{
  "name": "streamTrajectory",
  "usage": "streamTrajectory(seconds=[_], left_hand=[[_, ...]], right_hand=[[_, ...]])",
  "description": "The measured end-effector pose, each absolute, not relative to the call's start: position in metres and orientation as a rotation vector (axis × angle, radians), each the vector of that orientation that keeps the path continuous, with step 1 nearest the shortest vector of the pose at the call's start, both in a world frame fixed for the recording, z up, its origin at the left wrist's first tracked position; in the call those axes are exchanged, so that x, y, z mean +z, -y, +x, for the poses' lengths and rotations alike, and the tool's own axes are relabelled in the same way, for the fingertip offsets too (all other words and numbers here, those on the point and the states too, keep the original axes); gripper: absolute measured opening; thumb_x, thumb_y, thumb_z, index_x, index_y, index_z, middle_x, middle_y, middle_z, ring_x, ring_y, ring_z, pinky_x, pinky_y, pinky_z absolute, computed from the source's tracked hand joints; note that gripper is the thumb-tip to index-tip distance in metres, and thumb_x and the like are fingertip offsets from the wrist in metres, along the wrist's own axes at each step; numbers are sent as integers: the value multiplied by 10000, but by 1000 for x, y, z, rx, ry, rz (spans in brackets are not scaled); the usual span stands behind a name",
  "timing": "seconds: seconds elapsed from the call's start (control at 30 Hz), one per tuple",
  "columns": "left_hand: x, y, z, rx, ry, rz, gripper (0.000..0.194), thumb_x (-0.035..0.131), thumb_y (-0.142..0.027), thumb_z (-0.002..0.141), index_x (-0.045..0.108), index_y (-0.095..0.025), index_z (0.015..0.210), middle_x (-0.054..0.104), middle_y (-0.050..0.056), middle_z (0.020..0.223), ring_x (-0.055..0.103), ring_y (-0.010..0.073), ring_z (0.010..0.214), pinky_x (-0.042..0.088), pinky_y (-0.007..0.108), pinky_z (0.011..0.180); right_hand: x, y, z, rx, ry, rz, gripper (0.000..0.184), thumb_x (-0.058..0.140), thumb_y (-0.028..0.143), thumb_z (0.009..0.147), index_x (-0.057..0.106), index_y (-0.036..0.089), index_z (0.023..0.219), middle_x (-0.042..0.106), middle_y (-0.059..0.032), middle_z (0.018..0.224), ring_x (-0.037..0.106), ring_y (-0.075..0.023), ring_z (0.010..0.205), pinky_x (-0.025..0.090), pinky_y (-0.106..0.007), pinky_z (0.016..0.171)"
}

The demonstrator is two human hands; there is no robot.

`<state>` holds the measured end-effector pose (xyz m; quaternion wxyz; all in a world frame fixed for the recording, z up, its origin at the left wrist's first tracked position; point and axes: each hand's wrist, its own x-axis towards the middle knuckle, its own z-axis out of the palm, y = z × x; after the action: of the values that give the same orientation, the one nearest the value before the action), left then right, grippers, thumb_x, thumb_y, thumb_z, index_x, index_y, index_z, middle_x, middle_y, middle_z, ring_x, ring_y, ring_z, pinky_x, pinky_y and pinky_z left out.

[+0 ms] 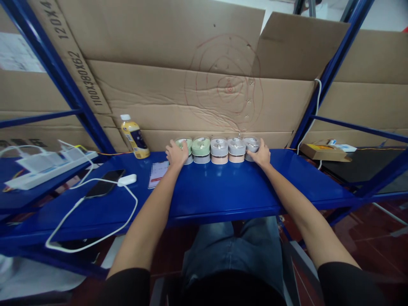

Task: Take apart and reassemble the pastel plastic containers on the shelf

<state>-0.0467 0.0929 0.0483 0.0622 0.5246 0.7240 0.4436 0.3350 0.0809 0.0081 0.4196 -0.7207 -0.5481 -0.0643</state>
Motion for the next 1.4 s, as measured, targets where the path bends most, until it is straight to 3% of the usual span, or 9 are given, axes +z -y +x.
streamTrajectory(seconds=[0.27,0.47,0.53,0.67,0.77,0.9,1.0,1.2,1.4], left_hand=[[55,-71,-28,1631,-2097,1925,667,567,-423,949,438,-40,1480,385,329,1522,389,476,1443,341,630,1164],[54,-29,4,1595,-1062,2501,559,689,-393,892,518,-173,1377,527,182,1443,507,343,1383,388,539,1198],[45,-22,11,1442,-824,2401,730,784,-470,824,470,-209,1429,556,164,1442,540,334,1367,427,540,1175],[23,-27,9,1128,-741,2082,1161,920,-506,638,300,-150,1553,504,267,1501,527,384,1404,431,577,1162],[11,-33,2,929,-697,2084,1175,946,-471,597,330,-145,1543,516,262,1510,508,383,1428,381,577,1201],[4,-30,4,928,-701,2176,1156,973,-479,551,403,-176,1510,543,212,1508,505,388,1426,375,574,1205],[1,-26,13,949,-729,2239,1151,973,-486,561,404,-191,1517,566,192,1489,541,393,1387,421,571,1165],[-5,-23,24,976,-649,2292,1088,966,-475,582,439,-217,1498,582,158,1475,567,376,1358,454,524,1136],[-7,-25,21,967,-679,2309,1182,961,-504,599,355,-229,1576,528,176,1530,530,381,1396,428,557,1157]], right_hand=[[20,-76,343,-146,1209,-1588,927,780,504,667,457,158,1465,620,-206,1403,589,-402,1296,448,-572,1111],[54,-42,346,66,1287,-1139,867,792,564,675,485,205,1401,615,-151,1398,605,-348,1269,472,-537,1108],[57,-25,334,325,1529,-1020,825,826,535,662,525,229,1366,644,-120,1356,630,-336,1234,501,-508,1082],[43,-4,297,858,1943,-908,839,890,435,650,541,266,1394,652,-84,1364,646,-320,1224,515,-484,1074],[27,-5,282,985,2058,-861,915,914,412,630,517,267,1442,593,-90,1460,577,-325,1339,446,-496,1159],[16,-10,284,873,2184,-1012,1061,942,451,598,458,247,1520,510,-116,1560,471,-349,1455,331,-529,1245],[16,-7,279,662,2264,-1080,1068,938,529,601,475,248,1521,524,-128,1550,515,-357,1417,380,-540,1216],[20,8,246,164,2334,-1120,880,850,644,691,609,202,1413,670,-160,1310,654,-370,1187,525,-538,1033],[22,9,256,251,2166,-1050,686,804,605,765,653,224,1314,722,-104,1251,688,-315,1121,537,-472,1002]])
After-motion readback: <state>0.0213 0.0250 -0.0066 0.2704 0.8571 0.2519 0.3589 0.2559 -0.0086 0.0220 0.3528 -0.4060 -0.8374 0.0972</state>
